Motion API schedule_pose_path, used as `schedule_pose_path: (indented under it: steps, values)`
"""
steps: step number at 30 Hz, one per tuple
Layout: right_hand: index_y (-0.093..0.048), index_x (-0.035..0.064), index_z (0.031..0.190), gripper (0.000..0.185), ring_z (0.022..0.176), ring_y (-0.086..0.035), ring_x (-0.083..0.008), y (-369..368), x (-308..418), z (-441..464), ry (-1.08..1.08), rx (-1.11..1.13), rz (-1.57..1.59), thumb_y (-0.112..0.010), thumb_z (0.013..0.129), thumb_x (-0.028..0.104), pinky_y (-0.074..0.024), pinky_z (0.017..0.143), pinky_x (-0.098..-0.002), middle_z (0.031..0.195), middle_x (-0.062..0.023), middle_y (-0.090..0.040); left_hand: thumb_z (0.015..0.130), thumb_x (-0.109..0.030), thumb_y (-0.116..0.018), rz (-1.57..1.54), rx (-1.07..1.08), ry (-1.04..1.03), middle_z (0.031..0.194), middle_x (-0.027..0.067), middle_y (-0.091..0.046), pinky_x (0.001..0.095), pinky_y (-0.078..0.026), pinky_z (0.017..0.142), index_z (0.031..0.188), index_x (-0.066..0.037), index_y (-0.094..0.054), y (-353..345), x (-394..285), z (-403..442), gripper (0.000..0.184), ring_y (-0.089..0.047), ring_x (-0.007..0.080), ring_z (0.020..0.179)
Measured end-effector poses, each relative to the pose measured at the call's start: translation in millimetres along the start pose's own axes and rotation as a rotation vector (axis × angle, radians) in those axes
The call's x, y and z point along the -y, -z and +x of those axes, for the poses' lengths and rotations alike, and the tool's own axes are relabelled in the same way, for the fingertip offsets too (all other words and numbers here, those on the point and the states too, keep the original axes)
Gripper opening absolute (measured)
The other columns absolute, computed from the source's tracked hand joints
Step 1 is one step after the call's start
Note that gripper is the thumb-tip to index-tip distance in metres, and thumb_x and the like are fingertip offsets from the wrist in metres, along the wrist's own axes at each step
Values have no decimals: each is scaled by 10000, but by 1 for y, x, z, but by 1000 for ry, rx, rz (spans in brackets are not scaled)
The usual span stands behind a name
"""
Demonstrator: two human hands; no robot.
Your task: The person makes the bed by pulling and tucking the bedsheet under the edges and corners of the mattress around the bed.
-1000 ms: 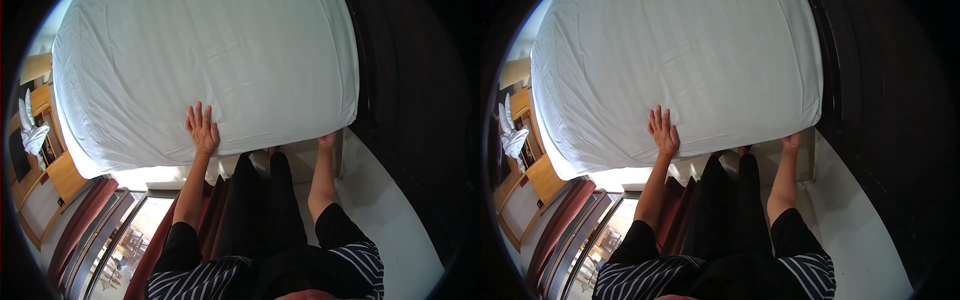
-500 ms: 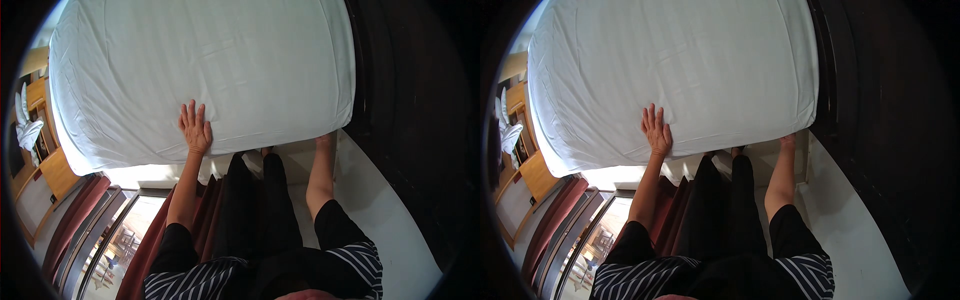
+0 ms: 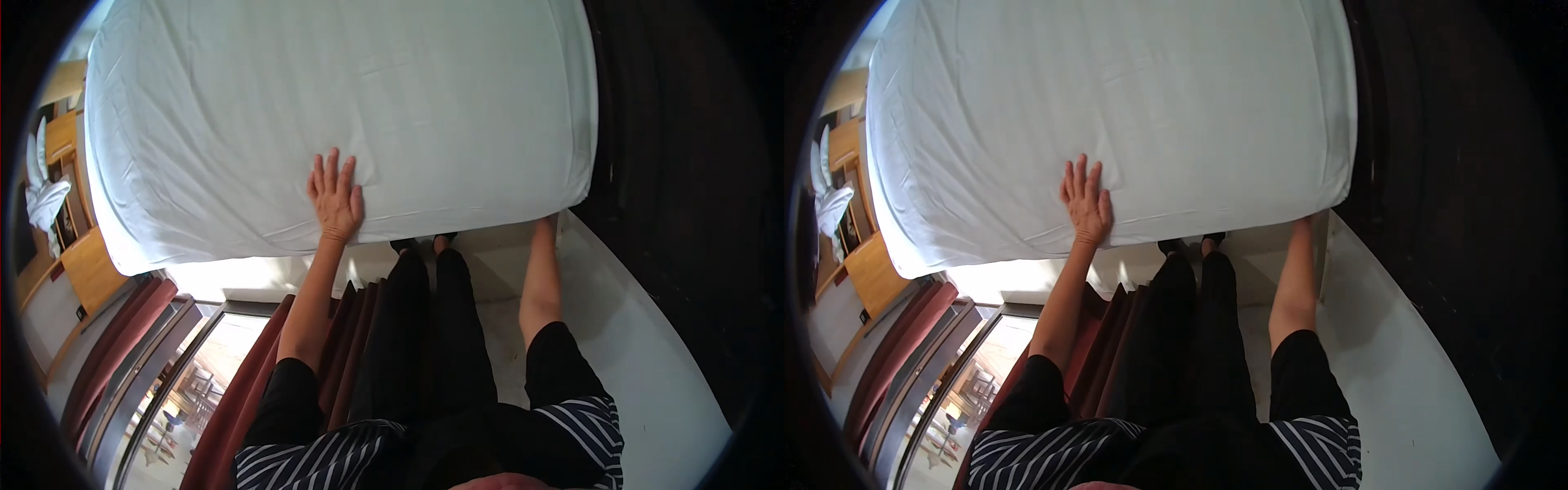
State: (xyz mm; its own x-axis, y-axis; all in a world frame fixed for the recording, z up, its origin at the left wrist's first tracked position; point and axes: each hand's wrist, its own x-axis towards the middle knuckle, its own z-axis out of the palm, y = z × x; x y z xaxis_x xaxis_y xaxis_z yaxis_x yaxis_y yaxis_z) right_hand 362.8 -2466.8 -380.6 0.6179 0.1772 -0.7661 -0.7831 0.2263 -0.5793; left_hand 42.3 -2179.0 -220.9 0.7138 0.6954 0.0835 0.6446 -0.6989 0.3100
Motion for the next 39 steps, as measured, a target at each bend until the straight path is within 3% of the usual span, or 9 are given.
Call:
schedule_pose_path:
  steps: [13,17,19,22,26,28,31,34,39]
  values:
    - [-525,70,1083,353,807,-581,-213,12,-44,-29,61,-93,-411,-577,787,254,-490,640,-347,963,-76,-584,784,-206,-518,-198,-59,19,1358,60,-331,436,-200,1003,1236,-192,-446,15,13,-6,457,-259,296,1268]
    - [-540,70,1027,277,731,-567,-185,-10,-102,-122,-10,42,-1538,-560,784,202,-465,596,-331,886,-76,-584,791,-231,-528,-236,-63,19,1367,48,-315,424,-212,1005,1248,-202,-428,29,30,-20,469,-269,289,1262]
    - [-553,66,1014,252,738,-567,-158,8,-149,-143,275,426,-1824,-542,798,195,-469,613,-301,867,-80,-594,788,-227,-536,-229,-56,74,1371,45,-312,427,-209,1004,1251,-205,-425,37,58,-37,477,-264,293,1265]
    - [-595,53,947,222,683,-598,-150,-58,-197,-237,-105,813,-1647,-568,782,199,-477,605,-291,825,-74,-622,776,-222,-551,-96,-49,247,1369,97,-307,437,-208,1002,1261,-188,-416,58,127,-79,504,-258,314,1266]
    - [-611,21,885,217,635,-589,-111,-209,-233,-353,-527,977,-1529,-528,823,212,-466,581,-266,736,-68,-618,757,-261,-582,10,-606,761,1319,204,-330,510,-249,953,1208,-25,-424,64,275,-166,533,-313,361,1205]
    - [-612,-11,833,246,554,-568,-118,-256,-252,-362,-283,950,-1477,-505,836,211,-451,520,-249,672,-74,-607,778,-344,-578,-98,-706,1233,1177,223,-471,454,-325,903,1148,28,-455,86,325,-196,539,-430,359,1099]
    - [-605,-12,737,283,486,-530,-111,-311,-270,-336,26,714,-1348,-506,836,234,-413,457,-227,589,-67,-575,777,-469,-555,-670,-302,1441,991,209,-575,391,-391,829,1038,46,-514,88,395,-219,579,-529,340,954]
    - [-581,11,657,367,420,-493,-119,-341,-284,-310,21,526,-1362,-545,824,336,-390,407,-229,515,-63,-535,759,-559,-527,-802,-217,1329,881,204,-606,360,-425,764,909,61,-562,81,414,-223,639,-571,340,846]
    - [-539,47,598,408,367,-477,-127,-331,-290,-273,-77,477,-1378,-564,805,398,-376,356,-236,481,-58,-527,871,-375,-435,-646,-110,1159,544,67,-607,366,-416,615,654,11,-559,96,412,-231,459,-569,252,598]
